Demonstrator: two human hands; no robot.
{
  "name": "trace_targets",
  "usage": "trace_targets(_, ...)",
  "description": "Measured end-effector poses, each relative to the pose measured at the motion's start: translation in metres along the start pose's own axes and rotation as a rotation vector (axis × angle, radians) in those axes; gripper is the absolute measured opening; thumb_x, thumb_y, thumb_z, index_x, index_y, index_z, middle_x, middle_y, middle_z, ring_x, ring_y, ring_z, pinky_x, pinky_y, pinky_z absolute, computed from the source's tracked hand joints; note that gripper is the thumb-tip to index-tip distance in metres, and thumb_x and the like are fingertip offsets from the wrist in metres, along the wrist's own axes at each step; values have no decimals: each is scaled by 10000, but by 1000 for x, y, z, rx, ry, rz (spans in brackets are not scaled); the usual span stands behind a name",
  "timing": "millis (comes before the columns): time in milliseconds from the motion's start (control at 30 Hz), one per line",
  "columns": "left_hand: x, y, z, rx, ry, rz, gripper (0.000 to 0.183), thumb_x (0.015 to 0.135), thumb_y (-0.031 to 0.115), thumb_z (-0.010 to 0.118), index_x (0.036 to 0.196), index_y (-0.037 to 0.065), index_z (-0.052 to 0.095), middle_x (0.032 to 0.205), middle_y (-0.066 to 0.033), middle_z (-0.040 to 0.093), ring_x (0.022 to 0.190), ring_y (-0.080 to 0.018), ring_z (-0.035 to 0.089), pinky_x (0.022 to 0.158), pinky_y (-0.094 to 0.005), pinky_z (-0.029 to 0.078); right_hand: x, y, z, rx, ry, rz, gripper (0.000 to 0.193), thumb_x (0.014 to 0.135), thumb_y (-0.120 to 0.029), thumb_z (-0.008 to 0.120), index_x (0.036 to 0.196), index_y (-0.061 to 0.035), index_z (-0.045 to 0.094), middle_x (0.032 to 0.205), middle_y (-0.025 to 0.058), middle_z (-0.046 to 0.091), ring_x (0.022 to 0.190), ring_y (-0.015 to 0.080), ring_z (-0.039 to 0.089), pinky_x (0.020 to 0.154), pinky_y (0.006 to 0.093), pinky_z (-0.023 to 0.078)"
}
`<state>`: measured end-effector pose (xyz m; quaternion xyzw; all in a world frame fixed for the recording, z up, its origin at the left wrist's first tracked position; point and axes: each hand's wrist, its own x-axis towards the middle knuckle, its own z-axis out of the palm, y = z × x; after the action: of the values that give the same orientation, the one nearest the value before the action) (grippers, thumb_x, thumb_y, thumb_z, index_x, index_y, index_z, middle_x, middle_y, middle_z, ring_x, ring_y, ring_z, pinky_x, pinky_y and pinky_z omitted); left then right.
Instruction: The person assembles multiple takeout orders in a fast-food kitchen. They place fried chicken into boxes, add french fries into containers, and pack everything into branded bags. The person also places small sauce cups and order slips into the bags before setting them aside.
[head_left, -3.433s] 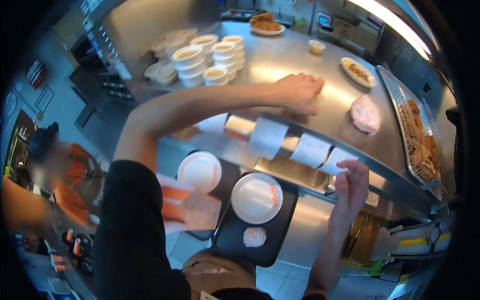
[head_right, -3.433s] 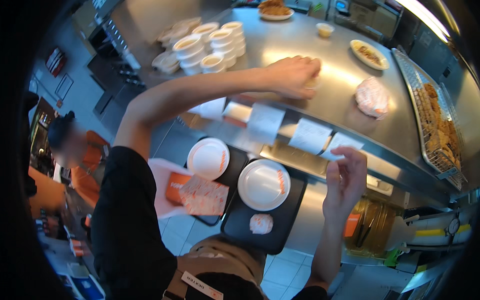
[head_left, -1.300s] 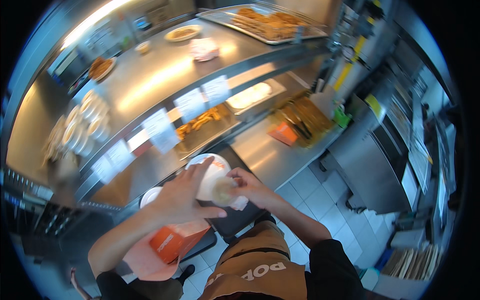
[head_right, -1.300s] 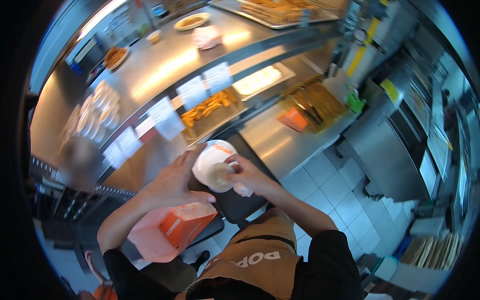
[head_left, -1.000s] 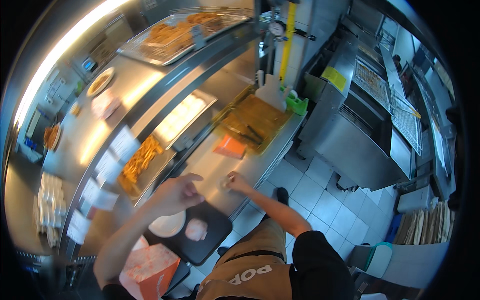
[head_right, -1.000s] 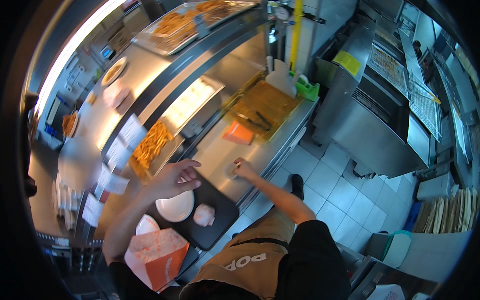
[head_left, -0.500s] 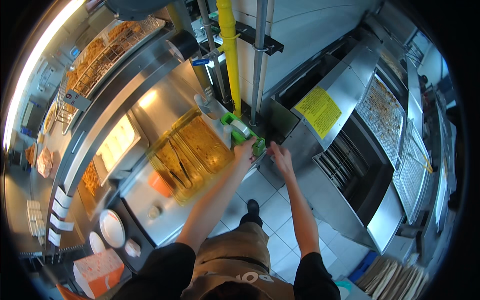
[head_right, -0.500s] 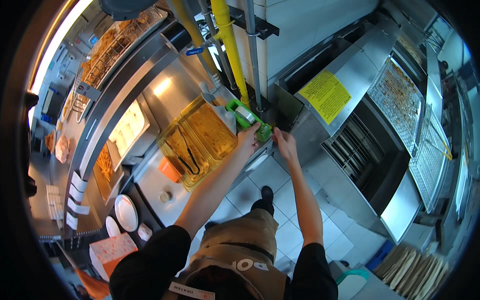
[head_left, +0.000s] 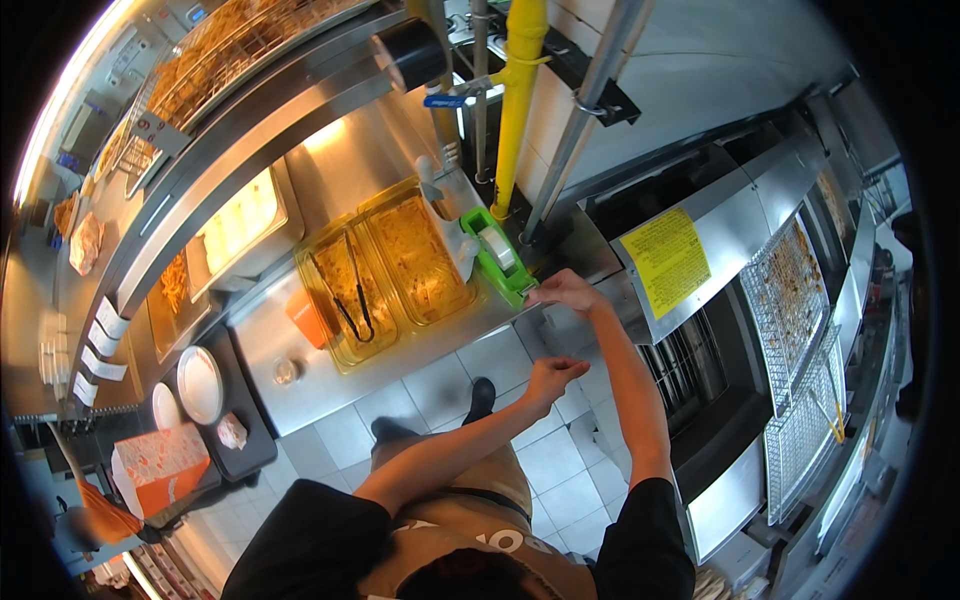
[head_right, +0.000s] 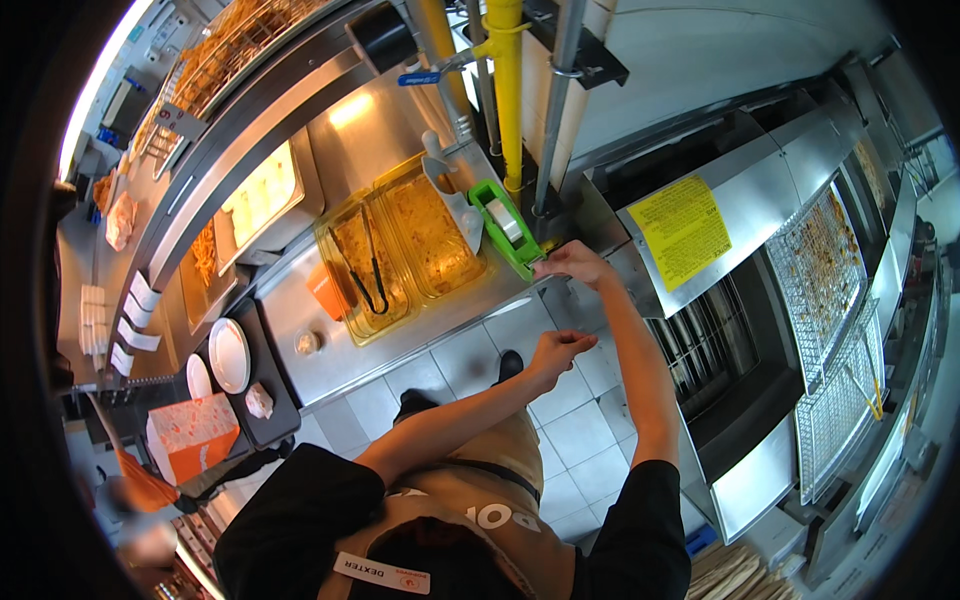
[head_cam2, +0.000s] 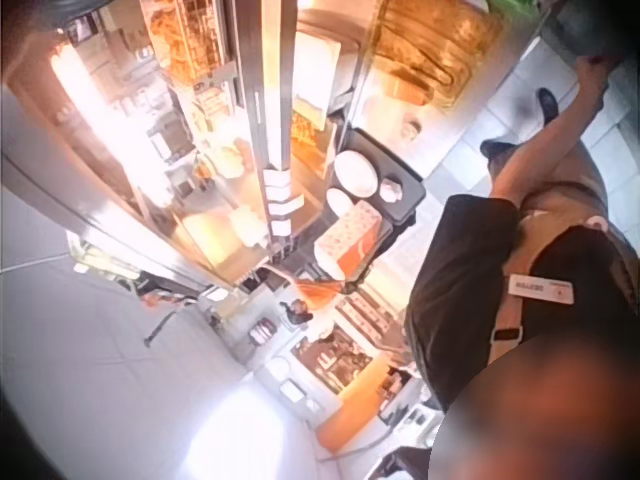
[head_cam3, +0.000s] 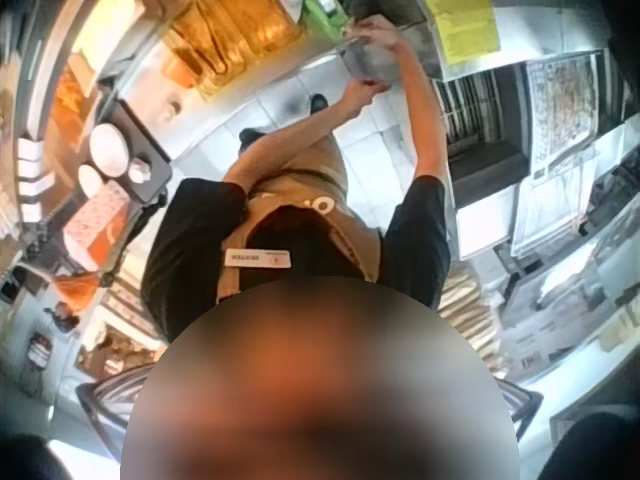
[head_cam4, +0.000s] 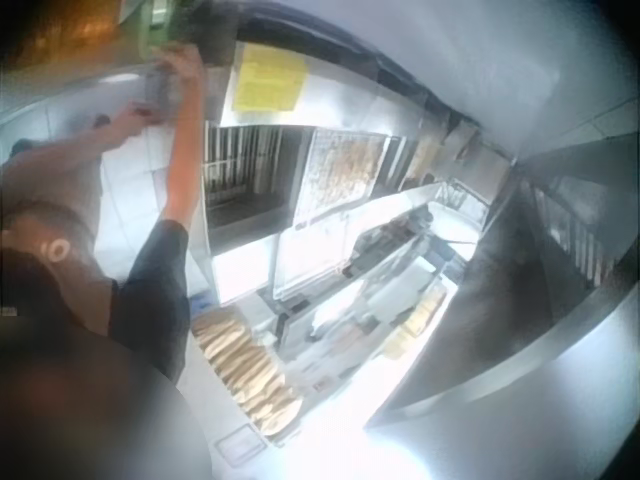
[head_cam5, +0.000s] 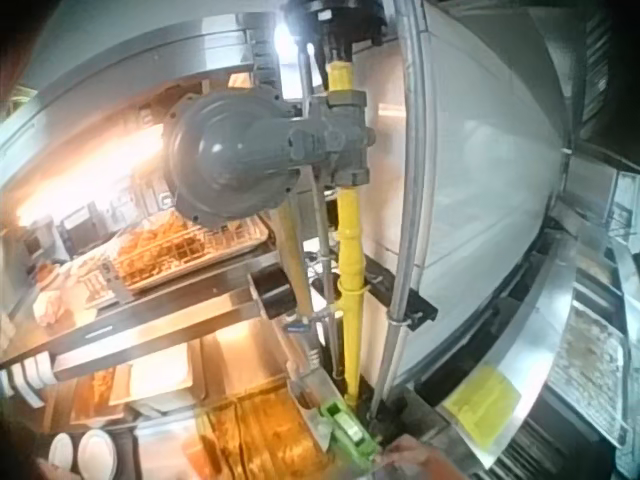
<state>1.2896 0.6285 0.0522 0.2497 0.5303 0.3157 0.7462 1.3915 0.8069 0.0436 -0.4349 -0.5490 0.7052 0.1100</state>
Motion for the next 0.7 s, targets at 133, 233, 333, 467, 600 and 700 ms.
trace_targets(133, 23, -25, 1, 1, 43, 84, 224, 839, 239, 808, 937, 38, 782, 869, -44, 729, 730, -116, 605, 641, -301, 483, 9, 5, -9, -400, 102, 49, 324, 811, -306, 819, 866, 11, 779, 807, 97, 747, 785, 134, 658, 742, 326, 503)
trace_targets(233, 27, -38, -5, 151, 73, 129, 179, 832, 203, 798, 897, 36, 786, 852, -60, 748, 741, -115, 633, 661, -294, 499, 13, 27, -12, -760, 225, -256, 282, 736, -238, 807, 698, 16, 692, 677, 176, 664, 640, 300, 622, 633, 413, 463)
trace_targets(333, 10, -47, -31, 26, -97, 126, 198, 859, 206, 778, 924, 20, 764, 841, -67, 742, 760, -131, 668, 673, -284, 530, 7, 49, 15, -1229, 293, -188, 253, 737, -240, 785, 752, 1, 710, 816, 196, 692, 811, 429, 646, 723, 501, 514)
trace_targets(467, -51, -45, -138, 218, -167, 97, 199, 901, 171, 728, 976, -13, 739, 871, -77, 735, 779, -134, 678, 719, -268, 555, -35, 41, 106, -331, 629, -189, 117, 879, -125, 757, 870, -10, 742, 738, 4, 657, 651, 103, 564, 594, 283, 444)
trace_targets(600, -175, -36, -323, 404, -209, 189, 409, 927, 194, 656, 1293, 16, 626, 865, -49, 668, 805, -121, 609, 737, -286, 503, -31, 13, 295, 253, 485, -345, 211, 918, -120, 744, 1119, -59, 722, 973, -10, 672, 815, 73, 584, 678, 230, 478)
trace_targets(700, -260, -23, -436, 316, 120, 174, 384, 923, 133, 633, 1301, 91, 583, 819, -19, 601, 775, -104, 557, 709, -271, 458, 19, -8, 434, 520, 539, -212, 242, 928, -130, 734, 1155, -56, 700, 941, -13, 658, 785, 77, 580, 683, 228, 472)
